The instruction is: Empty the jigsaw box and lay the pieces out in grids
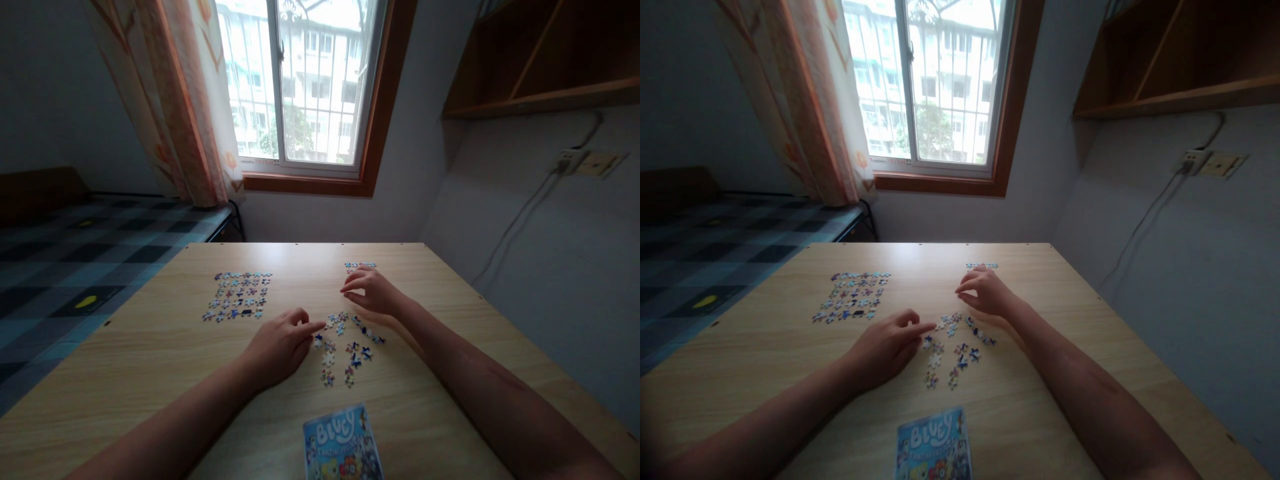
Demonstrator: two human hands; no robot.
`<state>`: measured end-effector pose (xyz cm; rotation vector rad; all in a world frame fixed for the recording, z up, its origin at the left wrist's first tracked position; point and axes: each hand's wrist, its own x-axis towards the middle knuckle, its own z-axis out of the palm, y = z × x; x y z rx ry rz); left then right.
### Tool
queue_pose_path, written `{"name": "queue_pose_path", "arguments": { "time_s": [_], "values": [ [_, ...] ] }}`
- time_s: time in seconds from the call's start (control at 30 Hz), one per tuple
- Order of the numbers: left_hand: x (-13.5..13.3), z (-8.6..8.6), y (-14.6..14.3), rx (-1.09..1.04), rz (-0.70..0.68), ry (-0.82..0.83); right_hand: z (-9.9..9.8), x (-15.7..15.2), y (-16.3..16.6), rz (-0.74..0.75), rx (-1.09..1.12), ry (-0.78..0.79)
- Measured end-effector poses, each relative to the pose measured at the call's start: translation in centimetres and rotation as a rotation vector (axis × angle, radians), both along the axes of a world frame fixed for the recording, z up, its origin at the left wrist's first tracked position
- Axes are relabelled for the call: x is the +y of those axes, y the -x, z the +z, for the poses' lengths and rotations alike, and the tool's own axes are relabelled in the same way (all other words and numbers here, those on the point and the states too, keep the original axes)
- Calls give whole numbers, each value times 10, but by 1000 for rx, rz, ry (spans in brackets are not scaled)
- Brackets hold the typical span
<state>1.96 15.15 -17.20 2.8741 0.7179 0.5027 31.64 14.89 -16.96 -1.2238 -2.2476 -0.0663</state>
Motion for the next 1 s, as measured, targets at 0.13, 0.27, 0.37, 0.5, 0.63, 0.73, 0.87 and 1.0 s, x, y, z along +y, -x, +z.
{"name": "queue_pose_path", "arguments": {
  "time_s": [0.13,0.27,0.37,0.5,0.63,0.73,0.87,1.0],
  "values": [
    [0,1,0,18,-7,-17,12,-12,37,131,-63,108],
    [1,1,0,-13,-4,5,15,-21,55,131,-128,170],
    [0,2,0,-43,-2,20,14,-23,60,132,-171,180],
    [0,1,-1,-122,33,35,11,-25,66,103,-187,178],
    [1,2,0,-205,53,39,12,-25,70,94,-126,203],
    [1,3,1,-242,59,40,16,-16,56,63,-41,198],
    [1,3,1,-252,65,47,22,1,-2,-333,-36,147],
    [3,1,0,-241,59,49,16,3,-69,-559,-73,131]
  ]
}}
